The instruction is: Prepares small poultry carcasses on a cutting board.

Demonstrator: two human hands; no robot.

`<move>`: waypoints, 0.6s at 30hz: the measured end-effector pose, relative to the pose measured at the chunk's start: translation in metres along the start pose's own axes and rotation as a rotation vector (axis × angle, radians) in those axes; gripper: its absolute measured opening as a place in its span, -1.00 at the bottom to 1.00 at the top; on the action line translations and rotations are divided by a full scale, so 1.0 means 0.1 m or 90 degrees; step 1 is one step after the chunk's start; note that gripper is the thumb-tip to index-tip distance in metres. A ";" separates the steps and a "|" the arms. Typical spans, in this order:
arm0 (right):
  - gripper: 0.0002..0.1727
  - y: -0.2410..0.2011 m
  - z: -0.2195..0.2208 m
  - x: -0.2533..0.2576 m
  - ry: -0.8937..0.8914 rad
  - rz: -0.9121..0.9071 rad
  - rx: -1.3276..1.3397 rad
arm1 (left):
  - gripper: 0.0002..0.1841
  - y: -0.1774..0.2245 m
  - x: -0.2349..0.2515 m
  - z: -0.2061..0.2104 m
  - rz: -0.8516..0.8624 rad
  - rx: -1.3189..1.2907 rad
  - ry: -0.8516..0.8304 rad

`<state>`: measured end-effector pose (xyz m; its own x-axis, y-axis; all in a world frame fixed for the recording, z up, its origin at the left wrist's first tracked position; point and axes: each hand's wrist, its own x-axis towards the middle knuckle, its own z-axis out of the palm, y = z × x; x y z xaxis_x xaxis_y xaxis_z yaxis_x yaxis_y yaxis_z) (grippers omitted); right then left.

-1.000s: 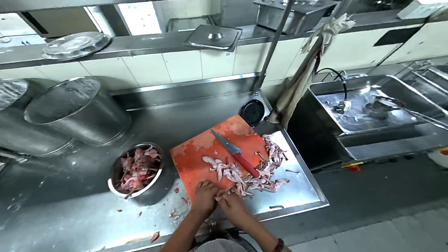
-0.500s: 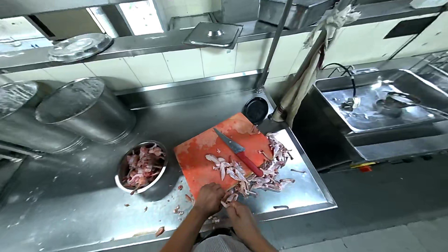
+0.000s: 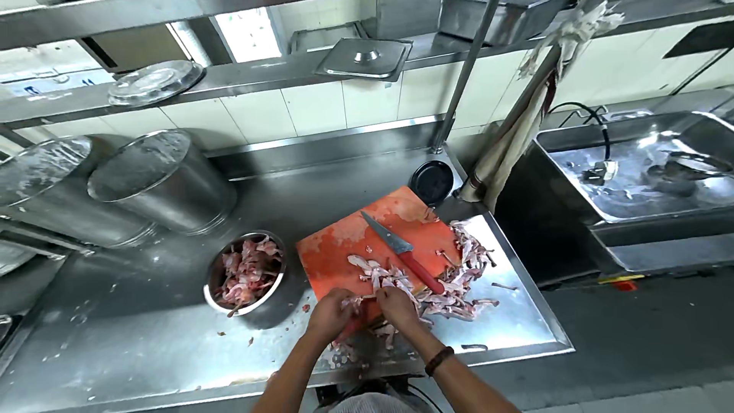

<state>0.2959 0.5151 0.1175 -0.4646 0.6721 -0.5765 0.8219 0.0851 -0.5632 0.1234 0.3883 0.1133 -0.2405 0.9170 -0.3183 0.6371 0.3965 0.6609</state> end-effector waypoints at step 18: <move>-0.28 0.06 -0.71 0.12 0.163 -0.032 -0.334 | -0.63 0.16 -0.04 0.12 -0.030 0.133 0.017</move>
<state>0.3183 0.5759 0.1490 -0.4665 0.8086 -0.3585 0.8845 0.4303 -0.1804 0.1429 0.3901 0.1170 -0.2920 0.8993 -0.3255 0.7614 0.4246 0.4898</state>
